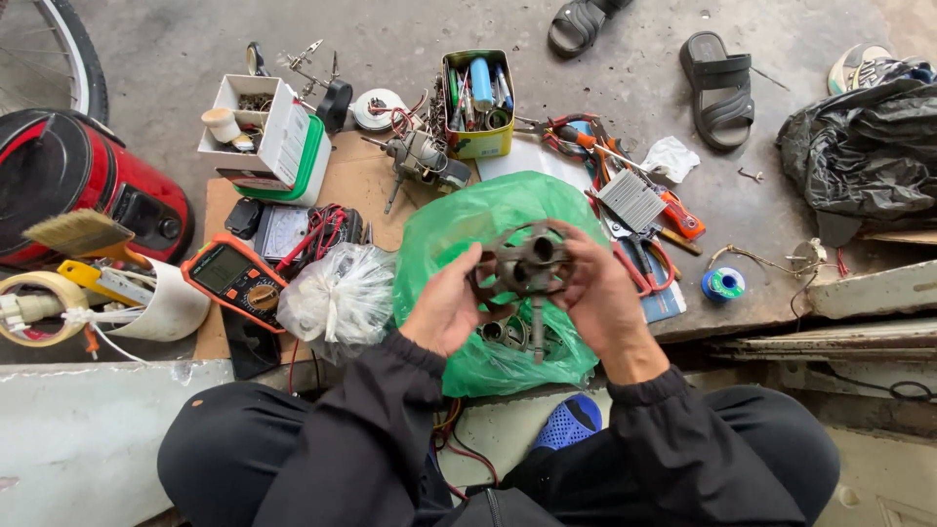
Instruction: A person is sitting on the floor disassembling a motor and sorting through bags of various electronic and mechanical components.
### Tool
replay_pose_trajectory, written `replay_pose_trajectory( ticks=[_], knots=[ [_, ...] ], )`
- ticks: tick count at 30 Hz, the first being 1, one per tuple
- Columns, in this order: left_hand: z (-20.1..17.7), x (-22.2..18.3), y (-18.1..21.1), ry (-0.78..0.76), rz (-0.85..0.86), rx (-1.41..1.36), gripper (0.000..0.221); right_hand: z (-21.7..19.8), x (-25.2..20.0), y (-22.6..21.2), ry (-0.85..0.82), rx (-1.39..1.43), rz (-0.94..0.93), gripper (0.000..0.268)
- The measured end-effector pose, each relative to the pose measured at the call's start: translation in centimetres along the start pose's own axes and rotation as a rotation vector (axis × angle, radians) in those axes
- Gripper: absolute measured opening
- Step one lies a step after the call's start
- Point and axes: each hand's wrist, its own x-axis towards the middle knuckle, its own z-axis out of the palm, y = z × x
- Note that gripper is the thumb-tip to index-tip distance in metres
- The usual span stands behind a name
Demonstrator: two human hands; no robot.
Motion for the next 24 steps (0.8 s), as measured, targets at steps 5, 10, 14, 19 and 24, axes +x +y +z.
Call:
replay_pose_trajectory(
  ticks=[5,10,14,19,24],
  knots=[
    [1.3,-4.3,-0.5,0.019,0.118,-0.043,0.064,-1.3,1.6,5.1,0.144,-0.627,-0.238,0.041],
    [1.3,-6.4,-1.9,0.069,0.189,0.113,0.075,-0.3,1.2,6.9,0.166,-0.585,-0.223,0.035],
    [0.6,-7.0,-2.3,0.216,0.258,0.155,0.067,0.1,1.9,7.1,0.122,-0.554,-0.189,0.036],
    [-1.3,-6.8,0.3,0.3,0.302,-0.089,0.057,-4.5,4.8,4.4,0.075,-0.672,-0.203,0.04],
    [-3.1,-6.4,-0.4,0.381,0.29,-0.155,0.058,-7.2,5.7,4.3,-0.014,-1.6,-0.119,0.045]
  ],
)
